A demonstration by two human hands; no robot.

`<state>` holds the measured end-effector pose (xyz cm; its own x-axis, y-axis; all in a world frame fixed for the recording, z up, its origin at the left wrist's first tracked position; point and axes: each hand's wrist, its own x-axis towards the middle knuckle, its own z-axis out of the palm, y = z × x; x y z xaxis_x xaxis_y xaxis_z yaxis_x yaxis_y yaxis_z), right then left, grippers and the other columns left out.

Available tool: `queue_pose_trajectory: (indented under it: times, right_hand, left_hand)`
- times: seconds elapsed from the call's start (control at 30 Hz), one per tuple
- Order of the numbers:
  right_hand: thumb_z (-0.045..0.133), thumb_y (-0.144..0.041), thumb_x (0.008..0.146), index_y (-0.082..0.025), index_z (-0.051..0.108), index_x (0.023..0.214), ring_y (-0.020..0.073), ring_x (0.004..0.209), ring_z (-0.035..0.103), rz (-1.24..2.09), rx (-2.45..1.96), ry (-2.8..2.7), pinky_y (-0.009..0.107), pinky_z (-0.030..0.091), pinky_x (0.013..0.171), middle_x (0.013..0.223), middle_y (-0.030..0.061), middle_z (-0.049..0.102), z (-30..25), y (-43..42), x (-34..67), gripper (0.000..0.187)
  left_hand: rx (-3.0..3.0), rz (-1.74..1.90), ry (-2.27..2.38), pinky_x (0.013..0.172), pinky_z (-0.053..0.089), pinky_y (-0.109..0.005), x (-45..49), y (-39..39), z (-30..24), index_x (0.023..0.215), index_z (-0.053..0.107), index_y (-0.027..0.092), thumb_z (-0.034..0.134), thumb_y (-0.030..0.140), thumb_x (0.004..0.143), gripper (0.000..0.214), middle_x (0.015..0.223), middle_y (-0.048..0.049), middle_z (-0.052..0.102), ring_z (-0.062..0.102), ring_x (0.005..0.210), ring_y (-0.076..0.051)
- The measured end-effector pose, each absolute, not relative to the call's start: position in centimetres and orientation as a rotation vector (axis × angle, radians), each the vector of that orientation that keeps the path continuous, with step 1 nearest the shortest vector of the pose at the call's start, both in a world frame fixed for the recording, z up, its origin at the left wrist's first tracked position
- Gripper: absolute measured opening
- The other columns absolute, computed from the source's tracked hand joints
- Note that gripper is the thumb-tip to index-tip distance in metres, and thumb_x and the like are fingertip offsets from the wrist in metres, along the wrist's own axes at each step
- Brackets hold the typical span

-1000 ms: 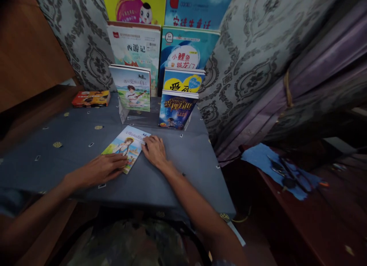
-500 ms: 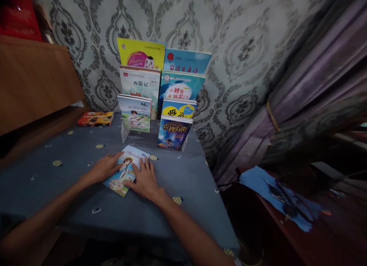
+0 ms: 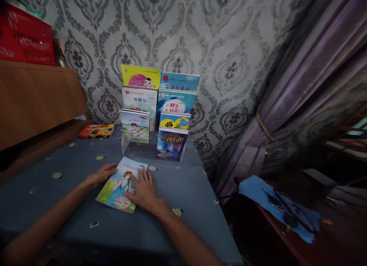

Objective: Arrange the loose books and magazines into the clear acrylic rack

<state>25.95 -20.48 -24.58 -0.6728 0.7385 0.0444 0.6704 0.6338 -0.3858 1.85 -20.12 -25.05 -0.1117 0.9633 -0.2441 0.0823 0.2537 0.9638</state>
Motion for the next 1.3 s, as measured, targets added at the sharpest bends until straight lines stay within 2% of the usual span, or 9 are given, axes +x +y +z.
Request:
queue_pose_trajectory:
  times: [0.2,0.3,0.37,0.43,0.53,0.7,0.9,1.1,1.3]
  right_hand:
    - [0.067,-0.056,0.088,-0.021,0.03,0.159,0.0349,0.155,0.019,0.555,-1.227,-2.451,0.051,0.027,0.122,0.169,0.017,0.016,-25.7,-19.3,26.2,0.087]
    - [0.068,-0.051,0.085,-0.018,0.025,0.159,0.0357,0.151,0.03,0.597,-1.284,-2.193,0.052,0.035,0.119,0.165,0.0185,0.027,-26.7,-18.0,26.5,0.092]
    - [0.067,-0.049,0.085,-0.016,0.037,0.153,0.0365,0.132,0.054,0.732,-1.28,-2.032,0.053,0.048,0.106,0.147,0.0202,0.052,-27.2,-16.9,26.5,0.081]
    - [0.063,-0.052,0.087,-0.015,0.056,0.137,0.0311,0.095,0.071,0.999,-1.194,-1.926,0.048,0.059,0.083,0.113,0.0159,0.072,-27.6,-16.1,26.5,0.062]
    - [0.057,-0.058,0.088,-0.016,0.068,0.11,0.0209,0.062,0.067,1.31,-0.935,-1.812,0.036,0.058,0.061,0.08,0.0065,0.073,-27.4,-15.5,26.6,0.049]
    - [0.056,-0.046,0.091,-0.018,0.069,0.106,0.0217,0.083,0.071,1.084,-0.721,-1.706,0.034,0.057,0.077,0.096,0.0073,0.076,-25.0,-15.7,26.7,0.034]
    - [0.049,-0.035,0.097,-0.018,0.066,0.115,0.0224,0.091,0.069,0.651,-0.801,-1.725,0.032,0.054,0.079,0.109,0.0095,0.074,-23.1,-15.4,26.1,0.03]
    - [0.044,-0.029,0.101,-0.02,0.062,0.121,0.0225,0.102,0.068,0.506,-0.781,-1.762,0.034,0.054,0.088,0.114,0.0102,0.073,-26.3,-15.5,25.6,0.028]
    - [0.043,-0.029,0.103,-0.021,0.062,0.116,0.0223,0.101,0.068,0.474,-0.774,-1.803,0.034,0.055,0.088,0.108,0.0086,0.072,-27.1,-16.4,26.1,0.025]
  left_hand:
    - [0.893,1.104,1.305,0.057,0.05,-0.026,2.0,-20.8,-24.4,0.091,0.065,0.016,0.086,0.039,0.057,0.046,0.075,-0.0023,0.072,0.066,0.063,-0.017]
    - [0.922,1.168,1.192,0.059,0.051,-0.025,2.0,-21.1,-23.6,0.096,0.064,0.016,0.089,0.042,0.058,0.053,0.08,-0.0036,0.074,0.067,0.065,-0.016]
    - [0.935,1.21,1.159,0.062,0.053,-0.025,2.1,-21.2,-23.0,0.098,0.063,0.016,0.09,0.042,0.058,0.055,0.084,-0.0042,0.075,0.068,0.067,-0.016]
    - [0.943,1.242,1.145,0.064,0.054,-0.026,2.2,-21.3,-22.5,0.101,0.063,0.016,0.09,0.041,0.059,0.056,0.088,-0.0049,0.076,0.069,0.069,-0.017]
    - [0.958,1.27,1.136,0.064,0.053,-0.025,2.3,-21.3,-21.9,0.107,0.063,0.017,0.09,0.043,0.061,0.059,0.091,-0.0047,0.076,0.069,0.069,-0.016]
    - [1.098,1.322,1.069,0.07,0.053,-0.026,2.0,-20.4,-20.9,0.111,0.064,0.019,0.086,0.048,0.067,0.057,0.092,-0.0032,0.075,0.069,0.076,-0.017]
    - [1.26,1.499,1.02,0.076,0.053,-0.028,2.2,-17.8,-20.3,0.108,0.067,0.02,0.075,0.042,0.071,0.044,0.102,-0.0043,0.075,0.069,0.089,-0.021]
    - [1.213,1.698,1.161,0.075,0.052,-0.03,3.7,-15.6,-24.7,0.099,0.071,0.016,0.052,0.025,0.063,0.042,0.092,-0.0035,0.075,0.067,0.088,-0.023]
    - [1.202,1.735,1.246,0.078,0.052,-0.032,4.3,-15.6,-26.8,0.087,0.069,0.018,0.05,0.025,0.058,0.035,0.084,-0.0022,0.073,0.065,0.083,-0.023]
